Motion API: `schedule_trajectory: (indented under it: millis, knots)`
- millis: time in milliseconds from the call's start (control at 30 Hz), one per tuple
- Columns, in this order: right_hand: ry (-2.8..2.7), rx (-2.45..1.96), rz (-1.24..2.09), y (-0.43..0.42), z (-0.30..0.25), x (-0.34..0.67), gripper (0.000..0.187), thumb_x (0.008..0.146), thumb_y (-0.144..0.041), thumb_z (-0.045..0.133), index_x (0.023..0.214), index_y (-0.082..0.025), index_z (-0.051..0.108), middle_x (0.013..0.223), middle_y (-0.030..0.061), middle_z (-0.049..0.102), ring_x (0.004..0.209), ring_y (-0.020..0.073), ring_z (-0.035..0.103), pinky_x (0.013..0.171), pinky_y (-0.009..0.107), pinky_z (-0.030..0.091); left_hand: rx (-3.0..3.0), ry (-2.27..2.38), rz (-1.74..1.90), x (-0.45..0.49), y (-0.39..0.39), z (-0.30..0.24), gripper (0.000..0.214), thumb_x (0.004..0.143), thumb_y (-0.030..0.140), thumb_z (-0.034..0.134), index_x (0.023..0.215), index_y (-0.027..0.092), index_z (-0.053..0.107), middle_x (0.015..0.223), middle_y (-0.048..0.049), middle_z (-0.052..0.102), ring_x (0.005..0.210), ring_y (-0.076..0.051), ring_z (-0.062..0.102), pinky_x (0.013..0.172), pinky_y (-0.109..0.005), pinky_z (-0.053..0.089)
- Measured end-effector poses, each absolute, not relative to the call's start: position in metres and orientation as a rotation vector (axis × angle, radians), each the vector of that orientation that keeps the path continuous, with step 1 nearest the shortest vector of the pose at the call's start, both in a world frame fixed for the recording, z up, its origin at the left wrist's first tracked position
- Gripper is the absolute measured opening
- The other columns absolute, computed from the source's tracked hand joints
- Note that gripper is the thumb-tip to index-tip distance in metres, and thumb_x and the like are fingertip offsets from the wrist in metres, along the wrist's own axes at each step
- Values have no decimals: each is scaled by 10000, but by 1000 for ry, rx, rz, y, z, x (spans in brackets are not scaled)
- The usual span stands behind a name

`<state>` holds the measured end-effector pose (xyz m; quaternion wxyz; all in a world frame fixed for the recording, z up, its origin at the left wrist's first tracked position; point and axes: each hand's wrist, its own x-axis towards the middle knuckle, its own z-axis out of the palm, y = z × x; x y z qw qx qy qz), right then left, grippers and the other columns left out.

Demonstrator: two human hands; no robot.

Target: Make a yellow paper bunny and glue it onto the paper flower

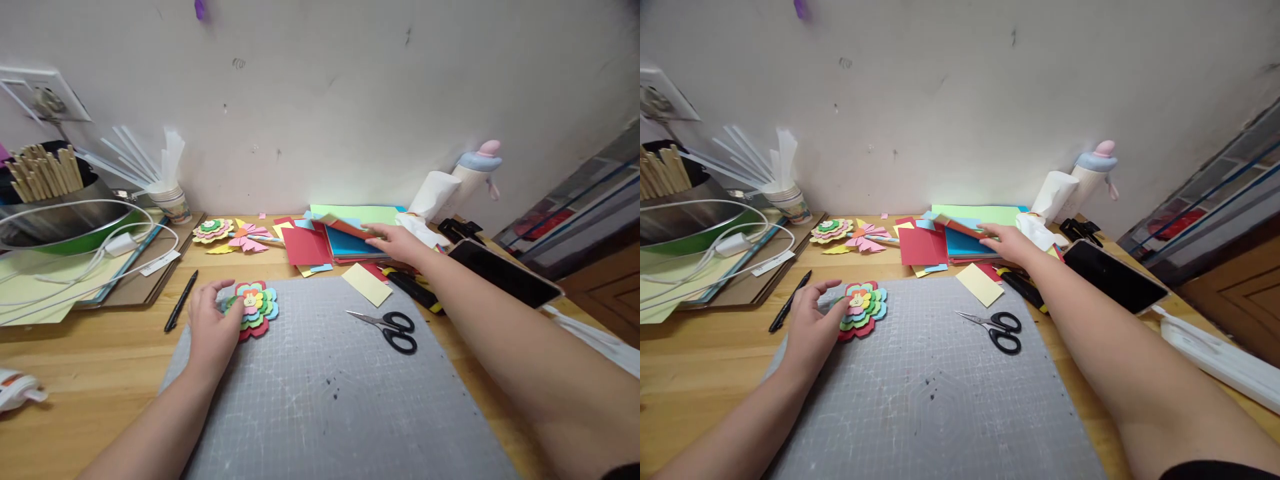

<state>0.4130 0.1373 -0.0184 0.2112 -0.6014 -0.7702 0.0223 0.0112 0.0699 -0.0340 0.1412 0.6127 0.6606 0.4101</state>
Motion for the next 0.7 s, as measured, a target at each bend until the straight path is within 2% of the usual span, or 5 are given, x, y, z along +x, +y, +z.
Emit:
schedule_trajectory:
  millis: [100, 200, 300, 433, 700]
  knots:
    - [-2094, -1639, -11, 134, -10, 410, 598, 941, -188, 404, 1511, -314, 275, 1509, 63, 424, 1219, 261, 576, 1000, 448, 488, 1767, 1906, 1183, 11, 71, -35, 340, 740, 367, 574, 1052, 239, 615, 1078, -73, 550, 1155, -305, 501, 1038, -478, 361]
    - [-2187, -1598, -18, 131, -8, 401, 516, 926, -128, 393, 1371, -360, 513, 1579, -18, 291, 1275, 274, 526, 1031, 444, 459, 1771, 1903, 1185, 10, 72, -35, 339, 742, 365, 570, 1052, 236, 616, 1078, -75, 552, 1170, -305, 493, 1042, -478, 358]
    - [-2288, -1596, 31, 133, -12, 394, 363, 915, -238, 511, 1246, -303, 646, 1492, 46, 444, 1202, 307, 582, 1000, 463, 479, 1771, 1903, 1186, 10, 70, -34, 344, 743, 367, 569, 1057, 233, 613, 1081, -74, 552, 1165, -302, 496, 1048, -474, 354]
    - [-2354, -1608, 127, 142, -15, 395, 461, 828, -350, 667, 1283, -284, 627, 1296, 80, 631, 1140, 322, 618, 966, 475, 497, 1765, 1898, 1182, 12, 69, -33, 336, 738, 363, 569, 1045, 234, 615, 1058, -69, 555, 1136, -298, 513, 1044, -469, 360]
    - [-2283, -1609, 374, 155, -13, 406, 488, 819, -332, 671, 1300, -362, 594, 1304, -21, 638, 1179, 277, 610, 1023, 440, 473, 1787, 1830, 1265, 17, 63, -25, 291, 739, 310, 579, 1014, 221, 614, 1066, -90, 549, 1163, -334, 479, 1054, -521, 313]
